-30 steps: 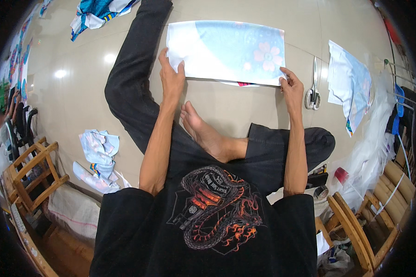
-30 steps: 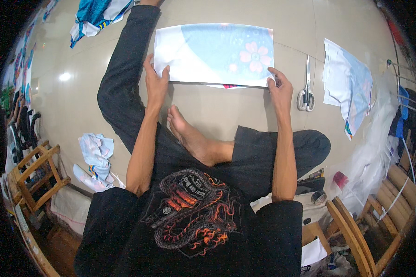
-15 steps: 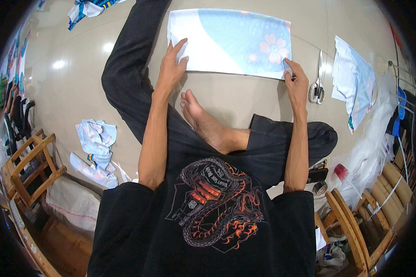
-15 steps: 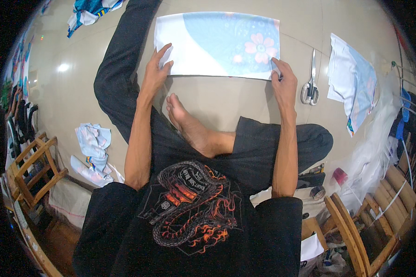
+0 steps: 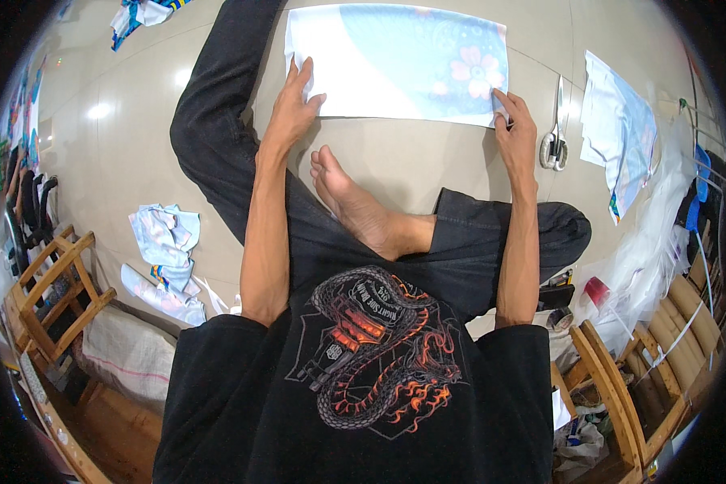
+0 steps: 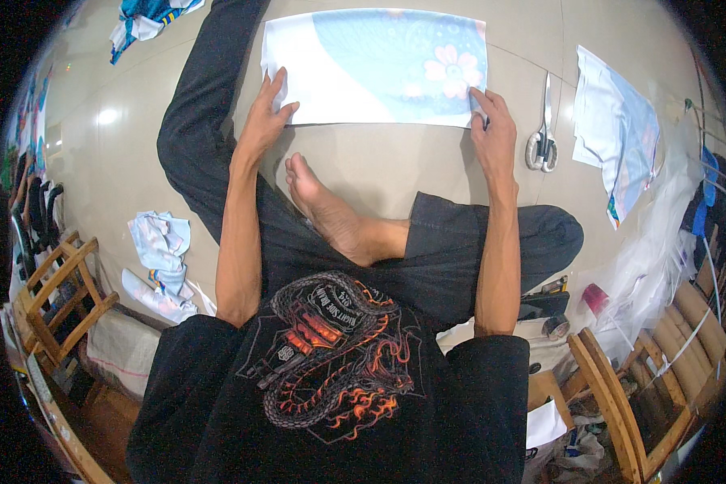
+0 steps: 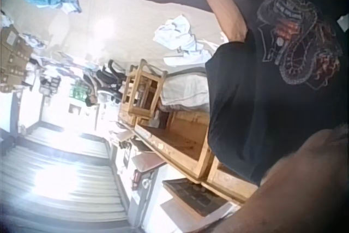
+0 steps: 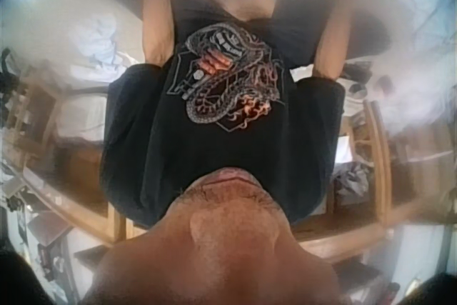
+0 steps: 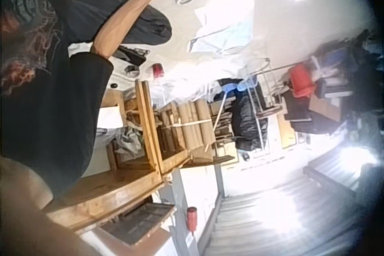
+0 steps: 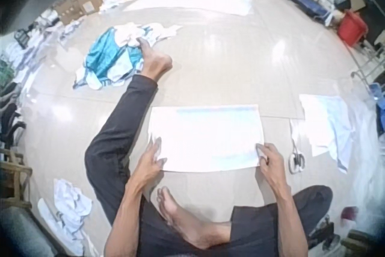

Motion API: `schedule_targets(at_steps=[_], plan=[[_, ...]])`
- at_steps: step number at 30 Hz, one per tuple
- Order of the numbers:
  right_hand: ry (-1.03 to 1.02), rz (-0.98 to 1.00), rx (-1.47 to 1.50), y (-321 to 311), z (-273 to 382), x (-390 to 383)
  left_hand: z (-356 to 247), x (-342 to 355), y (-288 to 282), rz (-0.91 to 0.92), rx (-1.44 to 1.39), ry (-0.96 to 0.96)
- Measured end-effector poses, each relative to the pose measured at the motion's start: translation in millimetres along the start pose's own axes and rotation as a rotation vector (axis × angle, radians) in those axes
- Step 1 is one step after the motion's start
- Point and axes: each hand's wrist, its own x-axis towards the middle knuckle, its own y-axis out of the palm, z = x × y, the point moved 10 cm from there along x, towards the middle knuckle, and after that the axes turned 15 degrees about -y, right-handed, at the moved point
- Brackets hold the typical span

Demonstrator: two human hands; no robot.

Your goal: The person sits on the floor and cuts a large piece of patterned fabric into smaller rectangular pieces using scissors. They repeatedly fold the fabric, cut along the edges, and set the cut pieces aside.

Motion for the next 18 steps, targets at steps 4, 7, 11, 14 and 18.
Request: schedule_targets(at_steps=[4,7,11,14,18], plan=[[0.07,0.025,0.041,0.3,1.1,0.2,-0.5,-1.1,-1.9,0.0,-0.011,-0.012],[0.039,0.001,0.019,-0.2,-1.7,-1.4,-3.1,-2.0,-1.0,0.013,-0.028,-0.044],[0.062,0.014,0.024,0.3,0.6,-0.8,-8.5,-7.2,-4.0,0.022,-0.073,-0.064],[0.067,0.02,0.013,0.7,2.6,-0.6,-8.1,-5.1,-3.3,0.0,-0.038,-0.017],[0.074,0.045,0.0,0.9,3.9,-0.2,-4.1,-3.0,-2.7,-0.003,-0.031,-0.013]])
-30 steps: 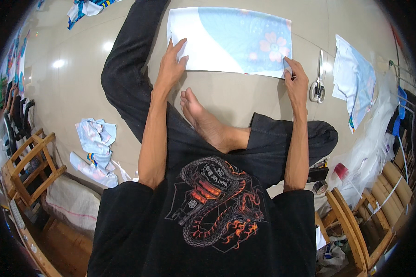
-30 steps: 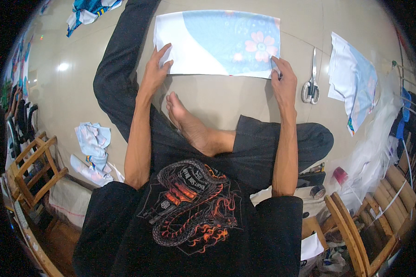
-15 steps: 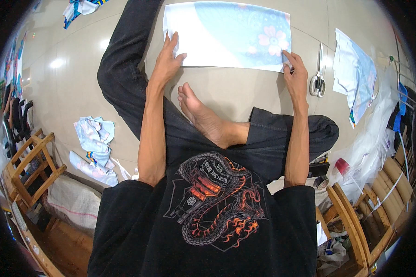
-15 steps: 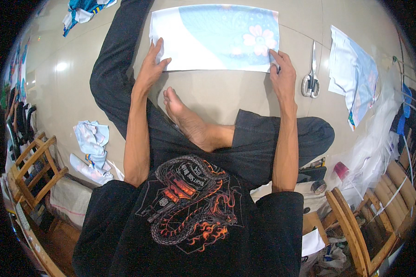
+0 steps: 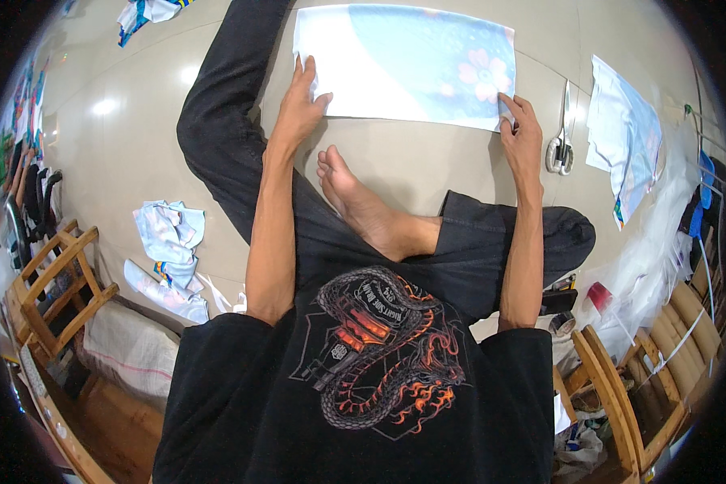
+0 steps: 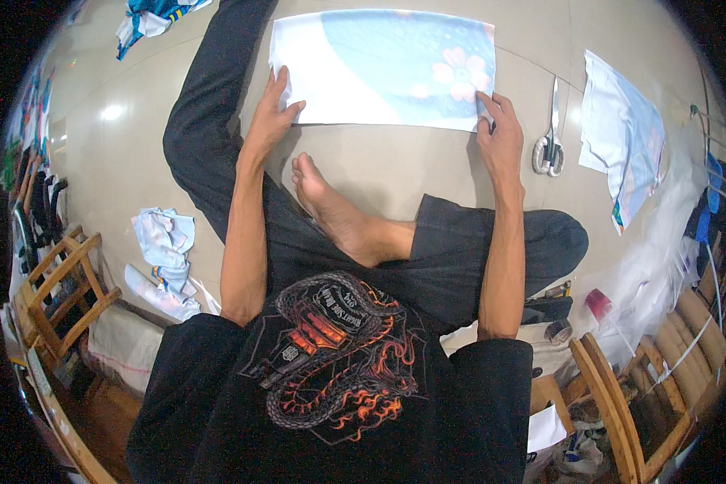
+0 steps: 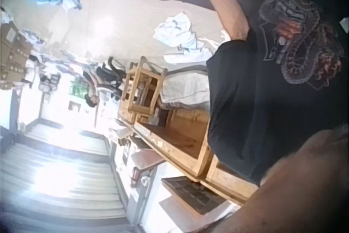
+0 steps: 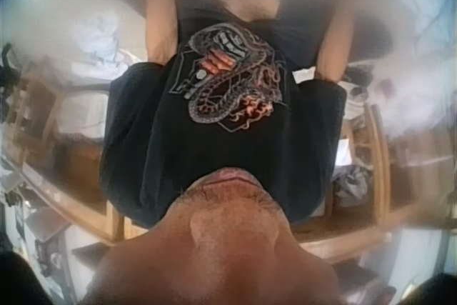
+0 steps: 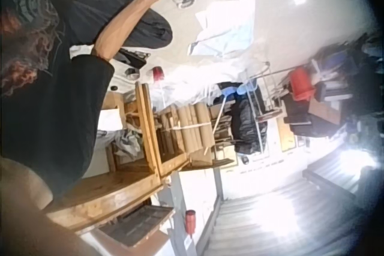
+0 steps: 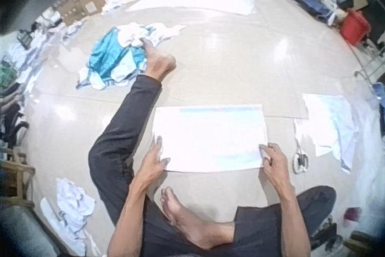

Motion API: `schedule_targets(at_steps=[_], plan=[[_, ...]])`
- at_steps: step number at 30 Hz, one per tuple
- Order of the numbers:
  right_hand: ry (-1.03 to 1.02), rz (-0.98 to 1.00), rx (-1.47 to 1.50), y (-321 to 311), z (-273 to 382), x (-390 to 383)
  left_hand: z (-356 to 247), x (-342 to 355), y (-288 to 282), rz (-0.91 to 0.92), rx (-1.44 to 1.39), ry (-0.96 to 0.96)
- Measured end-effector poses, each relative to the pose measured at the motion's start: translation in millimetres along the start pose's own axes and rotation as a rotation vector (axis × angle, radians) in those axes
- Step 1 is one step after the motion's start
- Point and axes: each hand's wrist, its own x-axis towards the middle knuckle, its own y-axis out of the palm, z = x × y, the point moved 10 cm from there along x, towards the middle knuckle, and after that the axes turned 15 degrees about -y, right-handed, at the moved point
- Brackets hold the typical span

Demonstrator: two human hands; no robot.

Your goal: The person sits on the floor and cuts a large piece of patterned fabric into smaller rectangular pieces using scissors. They repeatedly fold the fabric, cut along the edges, and set the cut pieces aside.

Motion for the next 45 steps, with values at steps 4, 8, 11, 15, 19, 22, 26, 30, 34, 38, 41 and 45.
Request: schedule_targets(at_steps=[4,8,11,15,19,22,26,30,34,38,41,45], plan=[[0.041,0.02,0.011,1,1,-1,1,1,-1,-0.029,0.055,0.013],[0.107,-0.016,-0.18,-14,0,-9,0,2,-8,-0.185,0.201,0.064],[0.203,-0.129,-0.25,-42,-13,-23,-14,-6,-30,-0.312,0.07,-0.059],[0.187,-0.246,-0.165,-55,-9,-43,-75,-20,-25,-0.509,0.121,0.256],[-0.185,-0.194,-0.1,3,68,-24,-124,0,46,-0.448,0.287,0.499],[-0.421,-0.022,-0.026,48,128,6,-123,31,103,-0.378,0.454,0.485],[-0.415,0.09,-0.142,88,108,21,-118,52,122,-0.398,0.593,0.454],[-0.248,0.043,-0.351,64,39,26,-117,52,120,-0.43,0.607,0.442],[-0.131,-0.051,-0.341,46,23,16,-117,52,121,-0.42,0.619,0.426],[-0.352,0.069,-0.236,69,81,17,-116,54,121,-0.429,0.62,0.439],[-0.287,0.06,-0.246,74,70,19,-119,56,124,-0.406,0.616,0.43],[-0.313,0.007,-0.282,62,61,18,-113,61,118,-0.439,0.616,0.418]])
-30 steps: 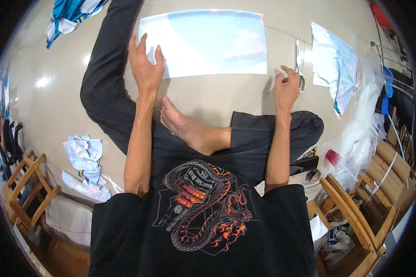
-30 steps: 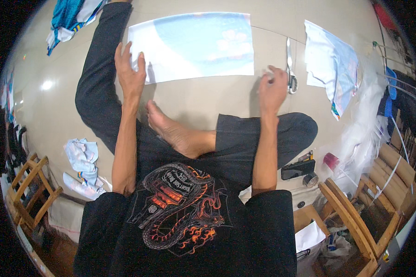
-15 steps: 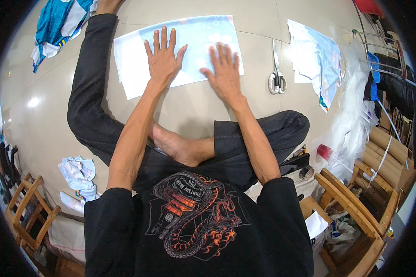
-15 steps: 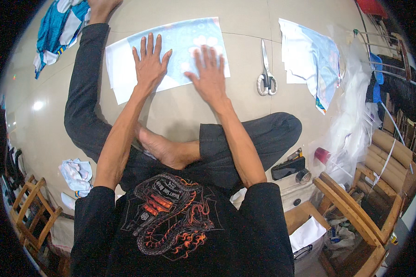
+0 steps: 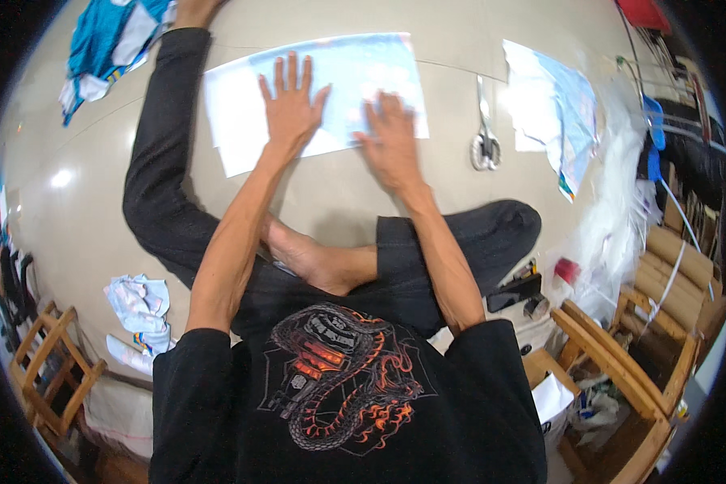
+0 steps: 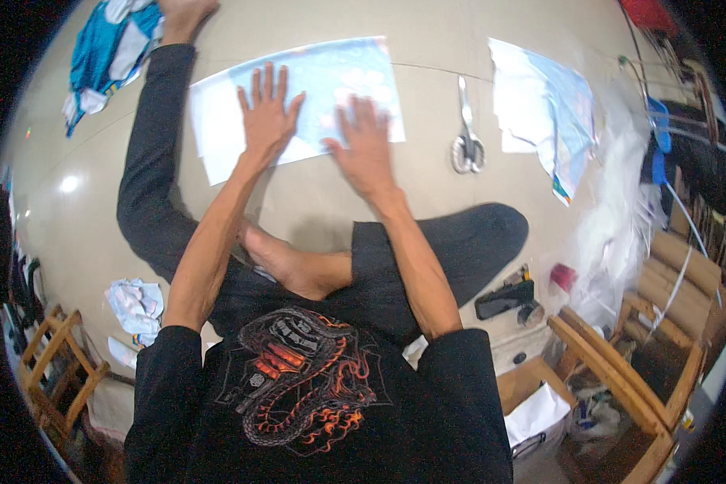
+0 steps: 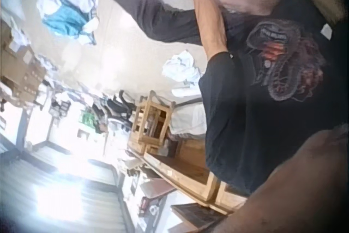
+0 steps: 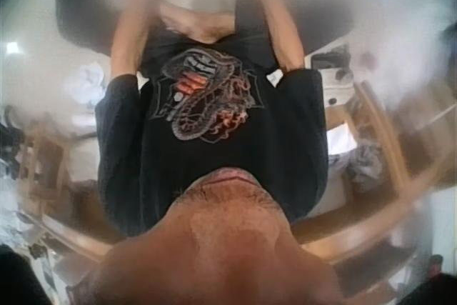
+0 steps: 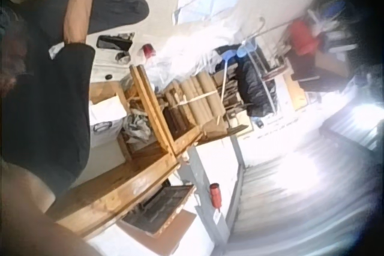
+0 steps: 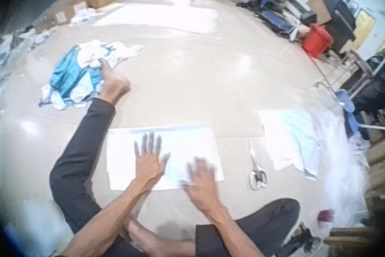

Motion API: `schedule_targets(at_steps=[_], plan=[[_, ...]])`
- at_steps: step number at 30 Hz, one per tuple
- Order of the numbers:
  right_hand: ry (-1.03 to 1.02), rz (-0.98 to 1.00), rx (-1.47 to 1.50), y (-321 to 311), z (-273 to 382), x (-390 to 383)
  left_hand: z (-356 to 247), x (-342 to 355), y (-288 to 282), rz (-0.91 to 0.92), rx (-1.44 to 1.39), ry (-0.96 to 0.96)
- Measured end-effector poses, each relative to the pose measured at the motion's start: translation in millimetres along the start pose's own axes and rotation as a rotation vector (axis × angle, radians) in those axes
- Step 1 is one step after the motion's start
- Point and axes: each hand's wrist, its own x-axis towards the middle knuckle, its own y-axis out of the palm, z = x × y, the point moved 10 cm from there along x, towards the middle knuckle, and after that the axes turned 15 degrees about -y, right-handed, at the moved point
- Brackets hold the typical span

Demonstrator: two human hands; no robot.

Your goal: The person sits on the floor and cuts a large piece of patterned fabric into smaller rectangular pieces using scissors. They repeatedly fold the fabric, cut along the edges, and set the cut pieces aside.

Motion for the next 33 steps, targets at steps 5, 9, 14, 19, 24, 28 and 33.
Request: schedule_targets(at_steps=[5,9,14,19,24,28,33], plan=[[0.422,-0.325,-0.113,-98,-112,-89,0,22,-9,0.037,-0.195,-0.038],[0.606,-0.085,-0.114,-108,-135,-135,10,41,-1,-0.029,-0.052,-0.081],[0.725,-0.212,-0.012,-109,-126,-120,-4,62,-2,-0.055,-0.106,0.081],[0.677,-0.054,-0.26,-106,-138,-139,-2,82,-18,-0.125,-0.222,0.077],[0.681,-0.021,-0.254,-106,-137,-133,17,68,-5,-0.146,-0.039,-0.027],[0.647,0.05,-0.239,-109,-135,-126,23,66,5,-0.113,0.024,-0.011],[0.856,-0.051,0.296,-106,-132,-134,20,58,-8,-0.122,0.081,-0.017]])
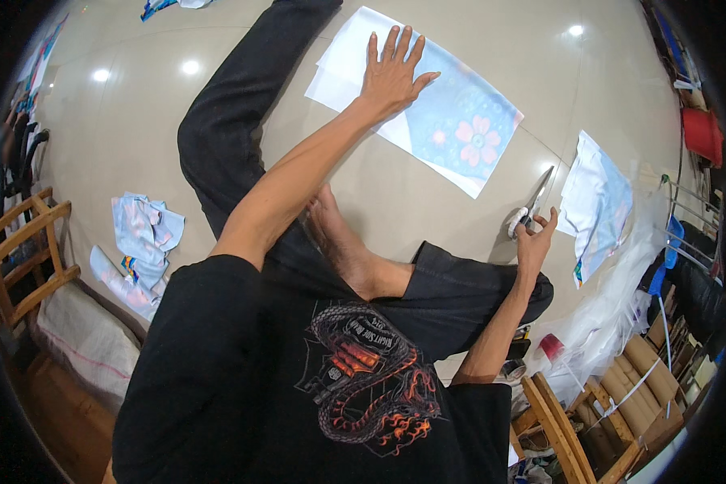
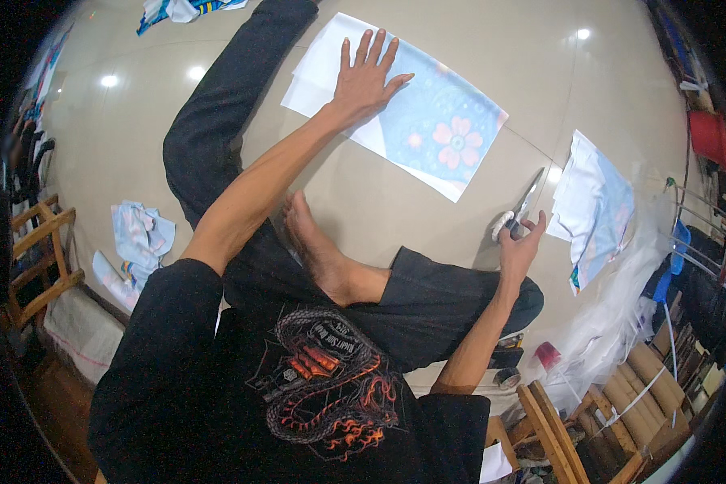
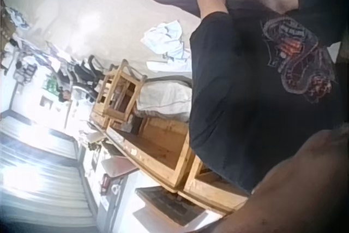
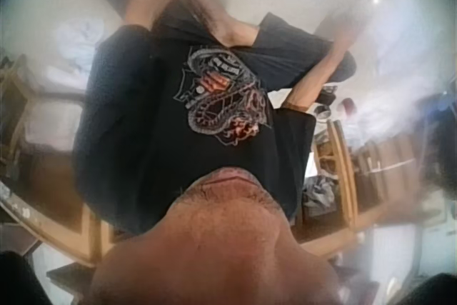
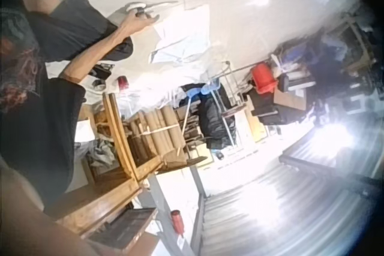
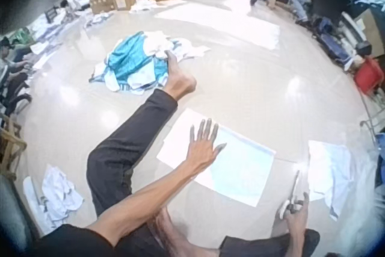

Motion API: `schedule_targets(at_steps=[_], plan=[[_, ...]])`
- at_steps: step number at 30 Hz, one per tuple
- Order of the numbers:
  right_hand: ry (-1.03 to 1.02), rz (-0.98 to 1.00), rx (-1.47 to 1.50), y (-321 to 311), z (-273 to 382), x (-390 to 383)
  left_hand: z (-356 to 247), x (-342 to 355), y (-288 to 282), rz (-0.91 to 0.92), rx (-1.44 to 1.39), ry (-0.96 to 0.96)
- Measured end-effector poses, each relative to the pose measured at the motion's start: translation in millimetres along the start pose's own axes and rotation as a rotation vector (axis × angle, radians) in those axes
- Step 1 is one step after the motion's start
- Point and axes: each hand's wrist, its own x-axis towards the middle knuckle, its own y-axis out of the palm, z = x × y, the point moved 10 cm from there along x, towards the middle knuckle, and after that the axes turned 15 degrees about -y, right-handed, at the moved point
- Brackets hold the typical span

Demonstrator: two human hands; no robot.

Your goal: The person sits on the floor and cuts a large piece of patterned fabric into smaller rectangular pieces using scissors. They repeatedly fold the fabric, cut along the edges, and set the cut pieces aside.

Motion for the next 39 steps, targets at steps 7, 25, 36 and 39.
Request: schedule_targets(at_steps=[7,25,36,39], plan=[[0.175,0.001,1.306,51,38,-90,15,-36,-8,0.069,-0.176,0.143],[0.512,0.243,1.619,186,135,-190,71,-119,-58,0.706,-1.274,-0.866],[0.298,0.351,1.398,204,133,-133,27,-175,-17,0.899,-1.59,-1.285],[0.291,0.333,1.344,206,132,-128,29,-170,-14,0.844,-1.526,-1.29]])
